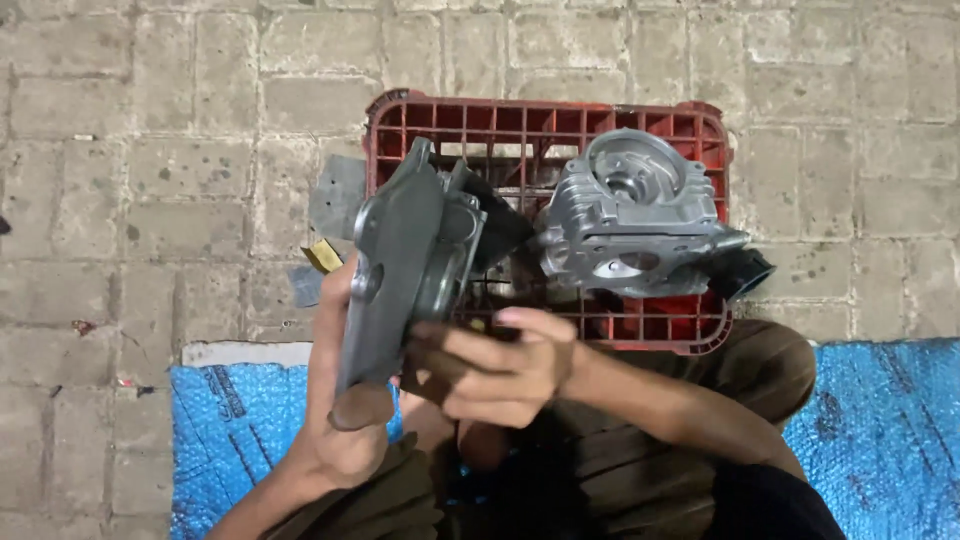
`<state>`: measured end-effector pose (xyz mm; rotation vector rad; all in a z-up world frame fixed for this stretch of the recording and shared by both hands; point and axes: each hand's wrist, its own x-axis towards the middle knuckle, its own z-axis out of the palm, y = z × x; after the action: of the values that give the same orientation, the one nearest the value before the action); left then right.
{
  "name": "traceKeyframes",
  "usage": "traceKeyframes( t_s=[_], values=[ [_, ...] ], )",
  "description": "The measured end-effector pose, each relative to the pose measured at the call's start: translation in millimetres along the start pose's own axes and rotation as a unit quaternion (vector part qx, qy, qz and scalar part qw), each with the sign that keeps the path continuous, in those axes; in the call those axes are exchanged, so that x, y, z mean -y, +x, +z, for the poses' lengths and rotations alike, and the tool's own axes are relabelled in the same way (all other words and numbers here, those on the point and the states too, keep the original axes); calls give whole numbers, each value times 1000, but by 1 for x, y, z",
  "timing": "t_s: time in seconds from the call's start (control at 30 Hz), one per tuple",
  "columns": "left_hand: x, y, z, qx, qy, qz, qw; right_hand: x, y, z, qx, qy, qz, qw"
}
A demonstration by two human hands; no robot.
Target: The person sands a metallic engine casing using a yellow sanding block while sitting on a blue mat. They hold the casing with one hand and sand the surface with the other, occasionally turning the part to reach different areas.
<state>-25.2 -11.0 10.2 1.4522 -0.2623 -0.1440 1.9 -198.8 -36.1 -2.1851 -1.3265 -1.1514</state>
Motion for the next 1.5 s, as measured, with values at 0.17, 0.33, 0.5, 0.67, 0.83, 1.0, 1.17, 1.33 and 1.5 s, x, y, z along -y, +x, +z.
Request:
traceKeyframes(
  t_s=[0.17,0.33,0.5,0.67,0.83,1.0,1.17,1.33,1.5],
  values=[
    [2,1,-2,11,40,31,999,12,0,12,-53,2,47,997],
    [1,-3,-7,-10,-60,-20,998,-3,-1,3,-31,-11,64,997],
    [56,-31,-31,-32,-153,4,988,12,-30,21,-26,-8,23,999],
    [89,-57,-42,-124,249,2,960,-2,-73,-8,22,134,48,990],
    [36,-15,-19,-70,51,19,996,-6,10,-13,-67,155,157,973],
    [3,16,-2,21,-39,94,995,-4,-11,6,28,174,128,976],
    [1,23,1,30,-3,130,991,-20,-29,12,-24,189,1,982],
    [-7,25,3,44,23,139,989,-23,-14,7,-18,165,-23,986],
    [1,22,5,25,36,128,991,-32,-5,14,-71,182,-50,979]
  ],
)
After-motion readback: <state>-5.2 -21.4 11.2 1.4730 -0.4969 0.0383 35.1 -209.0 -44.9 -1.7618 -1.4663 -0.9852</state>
